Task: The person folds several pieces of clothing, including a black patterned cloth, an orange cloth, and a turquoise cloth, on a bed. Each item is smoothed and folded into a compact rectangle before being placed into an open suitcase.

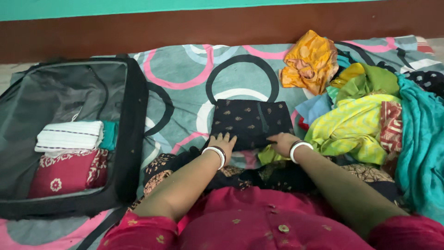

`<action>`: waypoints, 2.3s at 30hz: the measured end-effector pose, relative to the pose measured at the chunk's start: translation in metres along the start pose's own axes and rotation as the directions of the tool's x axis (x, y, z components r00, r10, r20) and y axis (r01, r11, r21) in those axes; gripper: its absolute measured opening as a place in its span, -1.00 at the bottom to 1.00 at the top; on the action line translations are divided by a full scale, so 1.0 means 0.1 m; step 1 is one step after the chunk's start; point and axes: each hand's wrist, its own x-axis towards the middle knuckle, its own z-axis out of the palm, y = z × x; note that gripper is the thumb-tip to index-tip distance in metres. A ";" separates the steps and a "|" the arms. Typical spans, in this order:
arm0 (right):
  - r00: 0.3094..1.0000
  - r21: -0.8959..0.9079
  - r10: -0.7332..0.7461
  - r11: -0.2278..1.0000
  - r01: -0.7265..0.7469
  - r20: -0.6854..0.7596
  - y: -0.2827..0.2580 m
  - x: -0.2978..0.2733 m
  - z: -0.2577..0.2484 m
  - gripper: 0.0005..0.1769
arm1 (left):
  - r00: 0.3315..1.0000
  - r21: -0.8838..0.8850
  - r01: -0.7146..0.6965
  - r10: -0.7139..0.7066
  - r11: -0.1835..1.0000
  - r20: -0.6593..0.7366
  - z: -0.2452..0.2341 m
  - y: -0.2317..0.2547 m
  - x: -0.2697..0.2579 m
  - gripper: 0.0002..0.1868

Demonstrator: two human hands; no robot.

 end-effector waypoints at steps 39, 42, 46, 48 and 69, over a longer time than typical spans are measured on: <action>0.943 0.779 0.268 0.627 -0.016 -0.196 0.75 0.13 -0.21 -0.58 | 0.759 -0.739 0.212 -0.584 0.640 -0.288 -0.45 -0.63 -0.04 -0.50; 0.948 0.995 0.302 0.058 0.086 -0.100 0.75 0.34 -0.14 -0.58 | 0.596 -0.850 0.000 -0.682 0.527 -0.423 -0.25 -0.75 0.23 -0.47; 0.914 0.970 0.327 0.097 0.223 -0.242 0.80 0.57 0.15 -0.59 | 0.597 -0.957 -0.162 -0.748 0.239 -0.288 0.06 -0.93 0.60 -0.08; 0.890 0.934 0.287 0.063 0.352 -0.355 0.82 0.73 0.32 -0.56 | 0.667 -0.969 -0.196 -0.704 0.152 -0.245 0.22 -0.99 0.71 0.16; 0.709 0.624 0.489 0.776 -0.089 -0.508 1.05 1.10 1.06 -0.64 | 0.612 -0.796 0.173 -0.696 0.581 -0.375 0.49 -0.96 1.02 -0.20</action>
